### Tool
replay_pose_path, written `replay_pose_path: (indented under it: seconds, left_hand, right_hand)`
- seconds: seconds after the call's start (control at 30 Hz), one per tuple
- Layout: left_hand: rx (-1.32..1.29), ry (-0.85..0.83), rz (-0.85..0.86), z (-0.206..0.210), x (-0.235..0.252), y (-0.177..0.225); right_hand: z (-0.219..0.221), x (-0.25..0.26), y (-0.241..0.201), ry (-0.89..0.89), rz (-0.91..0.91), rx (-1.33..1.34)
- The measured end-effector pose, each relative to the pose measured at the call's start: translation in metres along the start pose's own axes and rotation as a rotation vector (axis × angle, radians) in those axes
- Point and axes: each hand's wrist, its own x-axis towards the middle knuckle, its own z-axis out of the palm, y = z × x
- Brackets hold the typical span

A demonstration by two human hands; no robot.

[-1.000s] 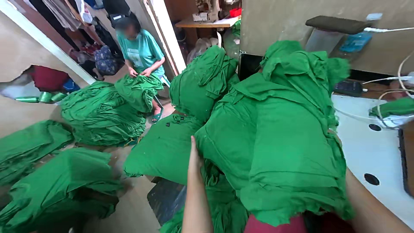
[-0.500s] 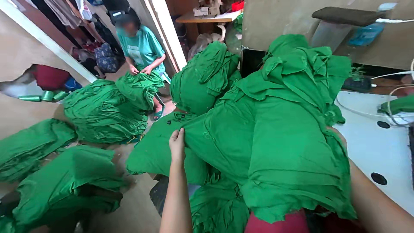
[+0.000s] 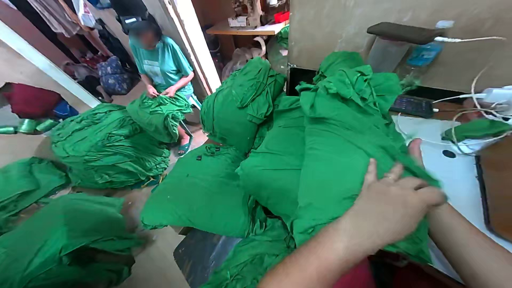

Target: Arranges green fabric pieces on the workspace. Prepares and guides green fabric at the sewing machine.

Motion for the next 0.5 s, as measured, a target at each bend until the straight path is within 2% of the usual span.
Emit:
replay_pose_path:
  seconds: [0.03,0.07,0.13,0.23,0.3,0.33,0.4,0.43,0.5]
  left_hand:
    - [0.091,-0.038,0.006,0.008,-0.004,-0.002]
    - [0.157,-0.045,0.017,0.013,-0.009,-0.004]
    - [0.231,-0.035,0.032,0.015,-0.015,-0.005]
    - [0.29,-0.09,0.038,0.006,-0.023,-0.003]
    - [0.122,-0.075,0.044,-0.008,-0.035,-0.001]
    - [-0.04,-0.034,0.03,-0.019,-0.045,0.001]
    - [-0.214,0.172,-0.004,-0.039,-0.076,-0.008]
    - [-0.201,0.301,-0.067,-0.047,-0.096,-0.019]
    - [-0.071,0.496,-0.318,-0.054,-0.148,-0.046]
  right_hand:
    - [-0.028,0.007,0.013,-0.117,-0.038,-0.036]
    - [-0.039,0.007,0.013,-0.186,-0.033,-0.135]
    - [-0.015,-0.014,-0.006,-0.098,0.12,-0.251]
    - [0.023,-0.025,-0.032,-0.02,0.462,-0.357]
    - [0.032,-0.022,-0.038,-0.045,0.551,-0.405]
    - [0.031,-0.021,-0.038,-0.071,0.552,-0.391]
    - [0.019,-0.019,-0.028,-0.154,0.518,-0.255]
    - [0.016,-0.019,-0.027,-0.186,0.486,-0.21]
    - [0.027,-0.018,-0.039,-0.143,0.392,-0.249]
